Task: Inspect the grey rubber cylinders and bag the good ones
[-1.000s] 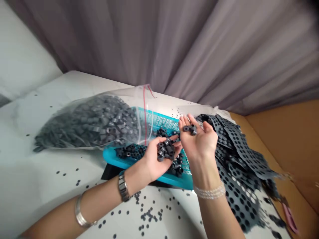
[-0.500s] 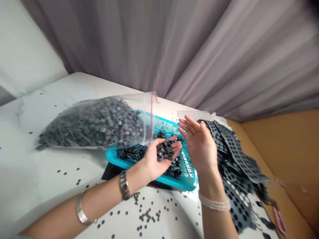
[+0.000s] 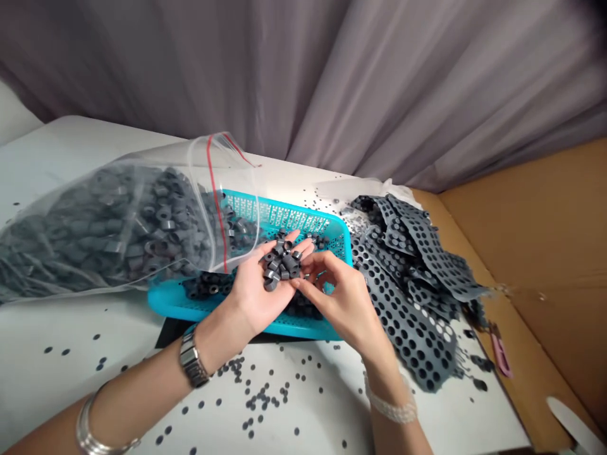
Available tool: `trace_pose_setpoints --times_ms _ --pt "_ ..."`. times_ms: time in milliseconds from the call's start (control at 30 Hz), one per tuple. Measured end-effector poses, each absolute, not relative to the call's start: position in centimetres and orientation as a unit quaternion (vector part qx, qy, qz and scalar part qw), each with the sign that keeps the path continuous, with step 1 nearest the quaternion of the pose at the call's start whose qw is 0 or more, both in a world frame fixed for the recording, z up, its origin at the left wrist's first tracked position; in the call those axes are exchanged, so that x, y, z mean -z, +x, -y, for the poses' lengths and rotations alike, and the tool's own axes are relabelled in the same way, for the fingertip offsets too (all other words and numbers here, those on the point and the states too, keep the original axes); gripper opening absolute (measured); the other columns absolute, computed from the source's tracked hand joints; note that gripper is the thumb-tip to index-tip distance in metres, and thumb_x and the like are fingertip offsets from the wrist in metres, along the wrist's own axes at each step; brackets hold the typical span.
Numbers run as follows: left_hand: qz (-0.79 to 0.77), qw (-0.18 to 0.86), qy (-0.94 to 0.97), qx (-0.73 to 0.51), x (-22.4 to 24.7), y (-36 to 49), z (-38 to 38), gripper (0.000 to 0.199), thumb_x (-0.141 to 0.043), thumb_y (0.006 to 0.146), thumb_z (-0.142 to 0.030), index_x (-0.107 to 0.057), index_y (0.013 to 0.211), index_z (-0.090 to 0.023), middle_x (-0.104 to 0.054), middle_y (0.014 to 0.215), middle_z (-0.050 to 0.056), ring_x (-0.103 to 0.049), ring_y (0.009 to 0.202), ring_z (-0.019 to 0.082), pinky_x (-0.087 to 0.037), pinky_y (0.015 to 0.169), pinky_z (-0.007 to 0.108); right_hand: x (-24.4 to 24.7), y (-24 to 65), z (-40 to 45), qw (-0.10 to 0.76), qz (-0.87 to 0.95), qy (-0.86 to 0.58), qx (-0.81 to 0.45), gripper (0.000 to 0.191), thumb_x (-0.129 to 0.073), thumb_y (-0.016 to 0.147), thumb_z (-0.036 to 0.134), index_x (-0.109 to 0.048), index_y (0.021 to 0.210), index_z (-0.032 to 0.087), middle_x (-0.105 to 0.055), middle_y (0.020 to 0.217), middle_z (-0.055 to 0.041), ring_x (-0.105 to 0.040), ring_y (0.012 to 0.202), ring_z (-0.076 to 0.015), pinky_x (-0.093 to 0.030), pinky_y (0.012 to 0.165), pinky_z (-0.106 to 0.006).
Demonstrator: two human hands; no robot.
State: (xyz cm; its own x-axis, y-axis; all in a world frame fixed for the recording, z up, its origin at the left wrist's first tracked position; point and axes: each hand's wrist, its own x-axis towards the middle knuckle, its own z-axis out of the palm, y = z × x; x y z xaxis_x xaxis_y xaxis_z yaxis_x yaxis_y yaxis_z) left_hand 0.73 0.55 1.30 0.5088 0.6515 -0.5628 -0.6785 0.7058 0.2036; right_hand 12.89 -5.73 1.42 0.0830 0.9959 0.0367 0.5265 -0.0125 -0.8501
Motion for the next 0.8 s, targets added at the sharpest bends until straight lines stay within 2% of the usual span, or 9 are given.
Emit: trace_pose_setpoints --times_ms 200,367,533,700,800 --pt "-0.299 0.876 -0.018 -0.377 -1.3 0.7 -0.6 0.048 -0.038 0.092 -0.024 -0.049 0.137 -0.012 -0.065 0.124 0.016 -0.063 0.113 0.022 -0.045 0.101 0.034 -1.3 12.8 5.9 0.387 0.604 -0.631 -0.295 0.011 -0.059 0.085 0.019 -0.062 0.095 0.022 -0.067 0.089 -0.0018 -0.062 0.078 -0.0164 -0.049 0.074 -0.032" --pt "-0.277 0.883 -0.020 -0.378 -1.3 0.5 -0.6 0.049 -0.038 0.092 -0.025 -0.045 0.140 -0.016 -0.062 0.130 0.013 -0.061 0.117 0.022 -0.047 0.101 0.036 -1.5 13.7 6.2 0.445 0.562 -0.595 -0.364 0.020 -0.062 0.085 0.022 -0.067 0.105 0.022 -0.070 0.104 -0.0037 -0.064 0.087 -0.0177 -0.051 0.082 -0.035" --pt "-0.251 0.894 -0.016 -0.371 -1.2 0.4 -0.5 0.050 -0.036 0.094 -0.026 -0.041 0.143 -0.015 -0.060 0.132 0.015 -0.059 0.119 0.021 -0.049 0.098 0.032 -1.5 14.2 6.0 0.481 0.522 -0.578 -0.402 0.015 -0.065 0.084 0.024 -0.072 0.097 0.023 -0.071 0.101 -0.0032 -0.064 0.095 -0.0186 -0.051 0.083 -0.033" --pt "-0.243 0.897 -0.014 -0.370 -1.2 0.4 -0.4 0.049 -0.036 0.094 -0.025 -0.041 0.142 -0.013 -0.059 0.132 0.018 -0.058 0.120 0.023 -0.050 0.097 0.032 -1.5 14.4 5.9 0.508 0.469 -0.572 -0.441 0.014 -0.067 0.082 0.026 -0.073 0.095 0.023 -0.072 0.096 -0.0032 -0.064 0.079 -0.0162 -0.053 0.075 -0.033" --pt "-0.246 0.894 -0.025 -0.373 -1.3 0.3 -0.4 0.048 -0.037 0.094 -0.022 -0.042 0.141 -0.014 -0.060 0.131 0.017 -0.059 0.119 0.024 -0.051 0.097 0.034 -1.1 15.6 5.9 0.538 0.447 -0.581 -0.417 0.018 -0.067 0.082 0.026 -0.073 0.098 0.023 -0.073 0.095 -0.0032 -0.064 0.073 -0.0145 -0.054 0.074 -0.033"
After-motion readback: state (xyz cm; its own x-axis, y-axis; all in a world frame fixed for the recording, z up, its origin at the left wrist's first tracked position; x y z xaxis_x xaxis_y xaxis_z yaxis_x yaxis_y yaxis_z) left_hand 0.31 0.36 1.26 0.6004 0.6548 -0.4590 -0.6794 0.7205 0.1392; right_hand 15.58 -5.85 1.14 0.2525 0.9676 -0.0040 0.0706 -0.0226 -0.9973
